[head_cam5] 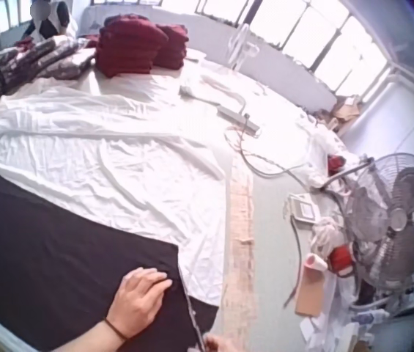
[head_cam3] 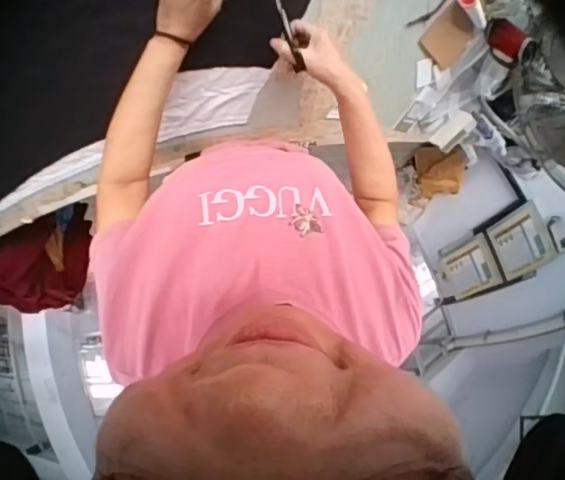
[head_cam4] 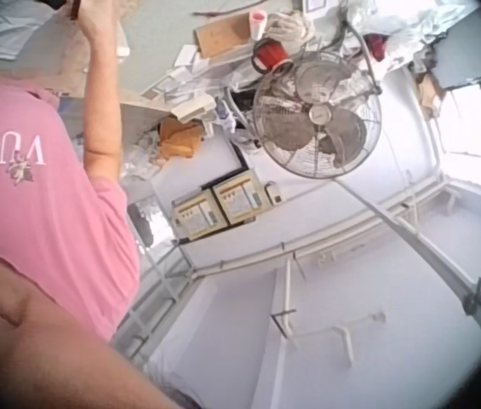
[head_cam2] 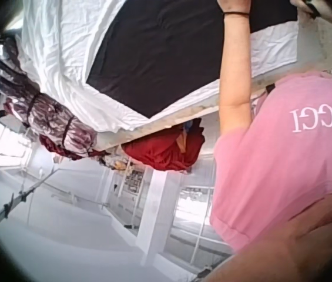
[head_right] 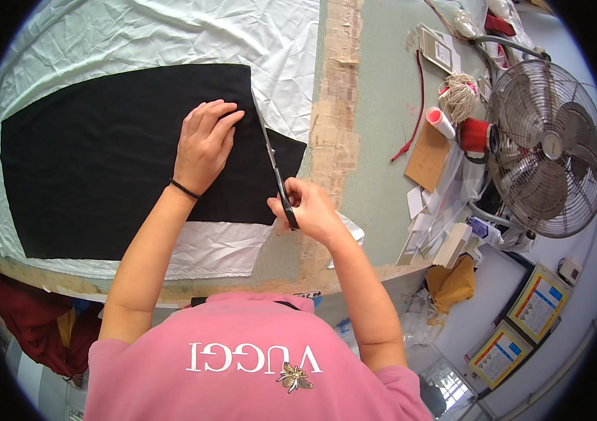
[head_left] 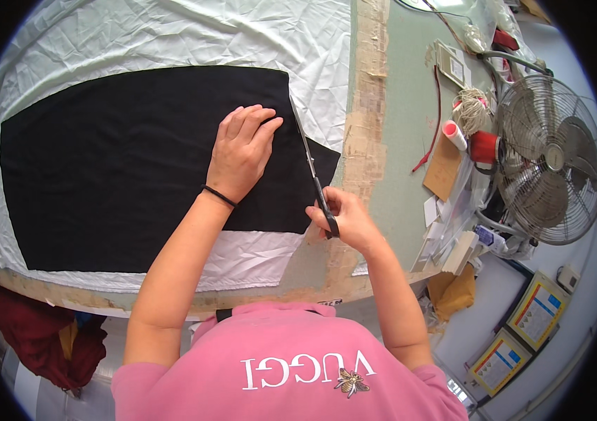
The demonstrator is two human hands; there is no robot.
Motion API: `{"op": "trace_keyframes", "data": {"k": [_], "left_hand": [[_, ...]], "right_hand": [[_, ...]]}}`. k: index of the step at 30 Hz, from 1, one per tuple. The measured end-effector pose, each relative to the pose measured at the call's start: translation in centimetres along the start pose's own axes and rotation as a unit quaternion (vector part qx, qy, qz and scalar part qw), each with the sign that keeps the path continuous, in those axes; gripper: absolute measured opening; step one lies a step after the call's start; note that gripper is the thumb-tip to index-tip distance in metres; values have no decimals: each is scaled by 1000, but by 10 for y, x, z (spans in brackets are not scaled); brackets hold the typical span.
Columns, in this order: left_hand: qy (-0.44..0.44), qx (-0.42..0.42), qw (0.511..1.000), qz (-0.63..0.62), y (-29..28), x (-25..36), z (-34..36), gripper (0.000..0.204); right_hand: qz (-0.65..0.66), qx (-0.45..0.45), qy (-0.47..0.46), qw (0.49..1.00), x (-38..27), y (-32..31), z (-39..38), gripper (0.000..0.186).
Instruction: The person smooths a white sheet on a table, places a black fabric piece on top, and uses shears to cut the white sheet along the black fabric's edge. The person then removes the cut white sheet and continues trimming the black fabric.
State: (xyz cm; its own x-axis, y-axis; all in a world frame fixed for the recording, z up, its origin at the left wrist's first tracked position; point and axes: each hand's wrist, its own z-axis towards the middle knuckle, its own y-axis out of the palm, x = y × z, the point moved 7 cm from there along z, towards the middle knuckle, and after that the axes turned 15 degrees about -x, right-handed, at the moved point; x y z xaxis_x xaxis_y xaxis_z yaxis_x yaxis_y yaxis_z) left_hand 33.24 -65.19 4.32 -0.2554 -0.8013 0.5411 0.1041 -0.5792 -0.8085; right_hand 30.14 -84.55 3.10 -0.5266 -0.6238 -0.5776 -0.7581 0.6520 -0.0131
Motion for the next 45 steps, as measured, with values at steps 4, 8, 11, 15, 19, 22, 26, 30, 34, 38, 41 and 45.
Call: {"op": "trace_keyframes", "data": {"k": [4, 8, 11, 15, 19, 22, 26, 30, 34, 38, 41, 45], "left_hand": [[1, 3, 1000, -2, 0, -1, 1, 26], [-3, -5, 1000, -8, 2, -1, -1, 27], [-3, -4, 1000, -12, 0, -1, 0, 27], [-6, -8, 1000, -14, 2, -3, -1, 28], [-8, -11, 1000, -20, 1, -2, 0, 28], [-8, -10, 1000, -18, 1, -1, -1, 28], [-10, -11, 1000, -22, 0, -3, 0, 29], [-10, -11, 1000, -17, 0, -2, 0, 30], [-11, -14, 1000, -22, 1, -3, -1, 29], [-13, -15, 1000, -22, 1, -3, -1, 29], [-14, -16, 1000, -22, 1, -3, -1, 29], [-15, -16, 1000, -22, 2, -4, -1, 29]], "right_hand": [[28, -15, 2, 999, -4, 6, -2, 28], [47, -18, 4, 999, -12, 9, 3, 29], [42, -3, 9, 999, -14, 12, 9, 31], [22, 11, 2, 1000, -12, 13, 14, 32], [44, 3, 7, 999, -15, 15, 13, 32], [56, 1, -12, 998, -23, 13, 16, 30], [57, 15, -36, 998, -25, 13, 23, 30], [58, 20, -25, 998, -26, 12, 22, 30], [74, 3, -27, 997, -32, 12, 20, 31], [59, 9, -39, 997, -41, 9, 25, 30], [66, 6, -42, 997, -36, 8, 29, 29], [74, -7, -35, 997, -42, 6, 25, 29]]}}
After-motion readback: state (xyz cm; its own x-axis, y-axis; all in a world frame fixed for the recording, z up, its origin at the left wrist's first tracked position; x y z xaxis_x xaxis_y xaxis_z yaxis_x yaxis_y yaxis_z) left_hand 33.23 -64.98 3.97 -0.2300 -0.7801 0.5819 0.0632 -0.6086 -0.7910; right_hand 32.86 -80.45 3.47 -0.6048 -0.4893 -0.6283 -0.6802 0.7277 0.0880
